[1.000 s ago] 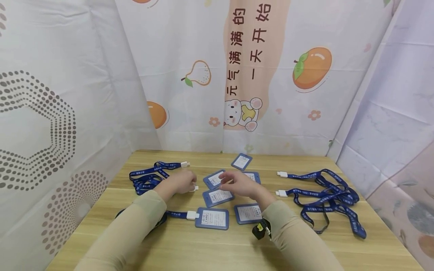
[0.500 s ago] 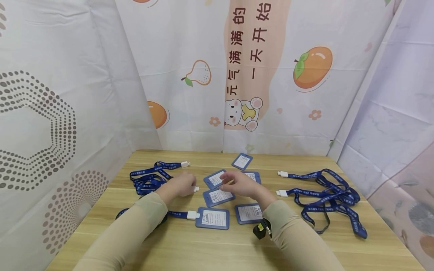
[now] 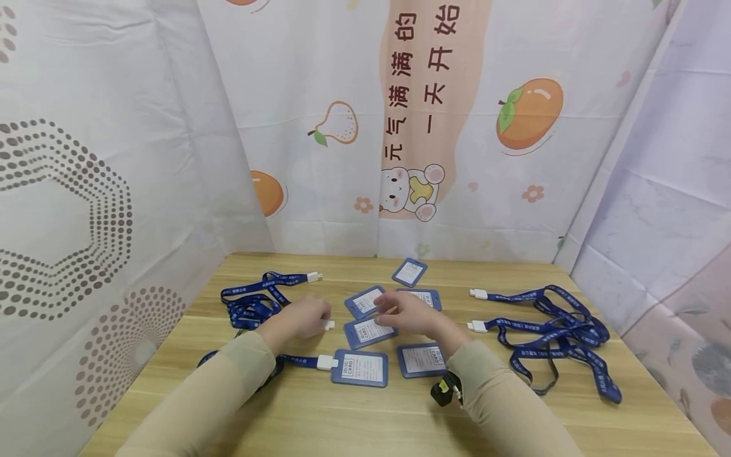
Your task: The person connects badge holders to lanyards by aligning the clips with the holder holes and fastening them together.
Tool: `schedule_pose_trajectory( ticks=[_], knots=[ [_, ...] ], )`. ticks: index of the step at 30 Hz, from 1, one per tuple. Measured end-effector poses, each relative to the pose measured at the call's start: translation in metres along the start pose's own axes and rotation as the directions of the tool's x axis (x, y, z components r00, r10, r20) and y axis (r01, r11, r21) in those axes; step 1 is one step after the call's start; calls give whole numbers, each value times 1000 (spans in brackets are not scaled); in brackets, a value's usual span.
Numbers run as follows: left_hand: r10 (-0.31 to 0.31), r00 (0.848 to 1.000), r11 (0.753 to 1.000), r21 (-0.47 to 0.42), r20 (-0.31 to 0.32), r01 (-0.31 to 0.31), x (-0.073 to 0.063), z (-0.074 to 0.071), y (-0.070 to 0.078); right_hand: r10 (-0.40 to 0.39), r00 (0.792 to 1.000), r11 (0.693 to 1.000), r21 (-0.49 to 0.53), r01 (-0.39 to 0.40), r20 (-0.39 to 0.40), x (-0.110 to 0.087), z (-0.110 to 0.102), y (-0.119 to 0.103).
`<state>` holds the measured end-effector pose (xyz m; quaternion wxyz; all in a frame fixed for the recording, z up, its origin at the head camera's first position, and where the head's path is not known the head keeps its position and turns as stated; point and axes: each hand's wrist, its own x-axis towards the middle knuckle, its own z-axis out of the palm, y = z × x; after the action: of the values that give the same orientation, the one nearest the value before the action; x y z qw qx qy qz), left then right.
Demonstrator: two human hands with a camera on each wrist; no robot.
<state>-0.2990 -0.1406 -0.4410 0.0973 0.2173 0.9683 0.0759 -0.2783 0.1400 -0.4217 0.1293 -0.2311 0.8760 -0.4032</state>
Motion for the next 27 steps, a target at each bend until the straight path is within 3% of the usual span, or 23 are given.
schedule_pose_trajectory(
  ticks=[9, 19, 27],
  knots=[
    [-4, 1000, 1000, -7, -5, 4, -5, 3, -1, -22, 1000, 998, -60, 21, -8, -2, -6, -1],
    [-1, 1000, 1000, -14, -14, 0, -10, -1, 1, -80, 997, 979, -187, 80, 4, 3, -28, -22],
    [28, 999, 1000, -10, -39, -28, -12, -1, 0, -101, 993, 929, -351, 116, 60, 7, -40, -36]
  ],
)
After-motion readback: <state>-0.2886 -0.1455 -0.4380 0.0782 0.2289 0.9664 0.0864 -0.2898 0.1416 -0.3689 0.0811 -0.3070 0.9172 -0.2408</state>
